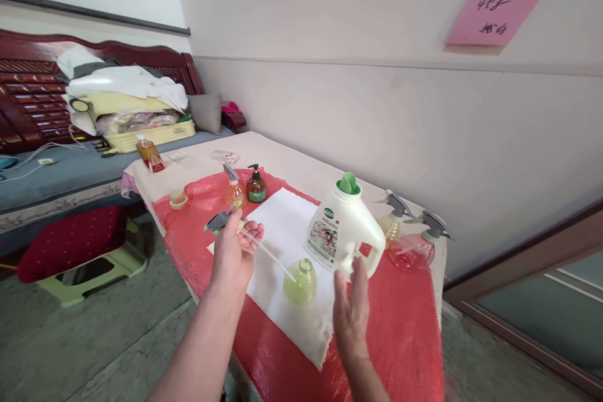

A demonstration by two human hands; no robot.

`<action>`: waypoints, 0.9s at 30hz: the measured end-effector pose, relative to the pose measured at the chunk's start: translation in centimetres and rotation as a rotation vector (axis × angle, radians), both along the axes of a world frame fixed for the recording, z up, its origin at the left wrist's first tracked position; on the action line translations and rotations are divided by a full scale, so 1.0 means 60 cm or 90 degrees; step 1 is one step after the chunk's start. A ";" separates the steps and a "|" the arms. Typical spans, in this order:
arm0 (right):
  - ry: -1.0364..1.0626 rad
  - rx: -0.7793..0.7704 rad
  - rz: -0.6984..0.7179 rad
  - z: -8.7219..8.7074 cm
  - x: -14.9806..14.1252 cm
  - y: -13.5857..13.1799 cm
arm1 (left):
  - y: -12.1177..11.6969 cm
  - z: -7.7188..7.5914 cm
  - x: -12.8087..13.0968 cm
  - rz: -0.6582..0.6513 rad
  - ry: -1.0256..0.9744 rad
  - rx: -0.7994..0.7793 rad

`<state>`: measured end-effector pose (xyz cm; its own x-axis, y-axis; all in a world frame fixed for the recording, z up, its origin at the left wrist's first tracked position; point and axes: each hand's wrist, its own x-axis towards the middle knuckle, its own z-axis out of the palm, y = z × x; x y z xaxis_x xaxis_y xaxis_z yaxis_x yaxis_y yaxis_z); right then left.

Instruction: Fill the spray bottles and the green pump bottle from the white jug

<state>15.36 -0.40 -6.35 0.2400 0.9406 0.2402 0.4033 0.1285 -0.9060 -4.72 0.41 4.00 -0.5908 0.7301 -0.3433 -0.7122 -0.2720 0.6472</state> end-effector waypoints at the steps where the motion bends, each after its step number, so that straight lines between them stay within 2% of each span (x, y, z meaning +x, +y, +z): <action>1: 0.005 0.001 0.024 -0.013 -0.010 -0.019 | 0.001 0.001 0.002 0.001 -0.001 0.000; 3: 0.003 -0.016 0.084 -0.038 -0.035 -0.037 | 0.001 0.002 0.006 0.002 -0.001 0.000; 5: -0.012 -0.060 0.131 -0.056 -0.059 -0.034 | 0.000 0.003 0.009 0.001 0.001 0.001; 8: -0.023 -0.074 0.151 -0.058 -0.076 -0.013 | -0.004 0.003 0.009 0.013 0.011 0.003; 11: -0.052 -0.061 0.176 -0.041 -0.066 -0.011 | -0.004 0.003 0.006 0.057 0.025 0.013; 16: -0.104 -0.031 0.195 -0.011 -0.030 -0.042 | 0.003 0.002 0.012 0.108 0.126 0.026; 18: -0.146 -0.031 0.173 0.000 -0.019 -0.051 | 0.003 0.000 0.018 0.110 0.192 0.033; 21: -0.283 -0.029 0.118 0.018 -0.010 -0.056 | -0.001 -0.004 0.028 0.109 0.281 0.036; 24: -0.392 0.030 0.114 0.038 -0.004 -0.057 | -0.009 -0.008 0.046 0.070 0.358 0.033; 27: -0.408 0.113 0.129 0.054 0.003 -0.056 | -0.018 -0.012 0.078 -0.047 0.379 0.047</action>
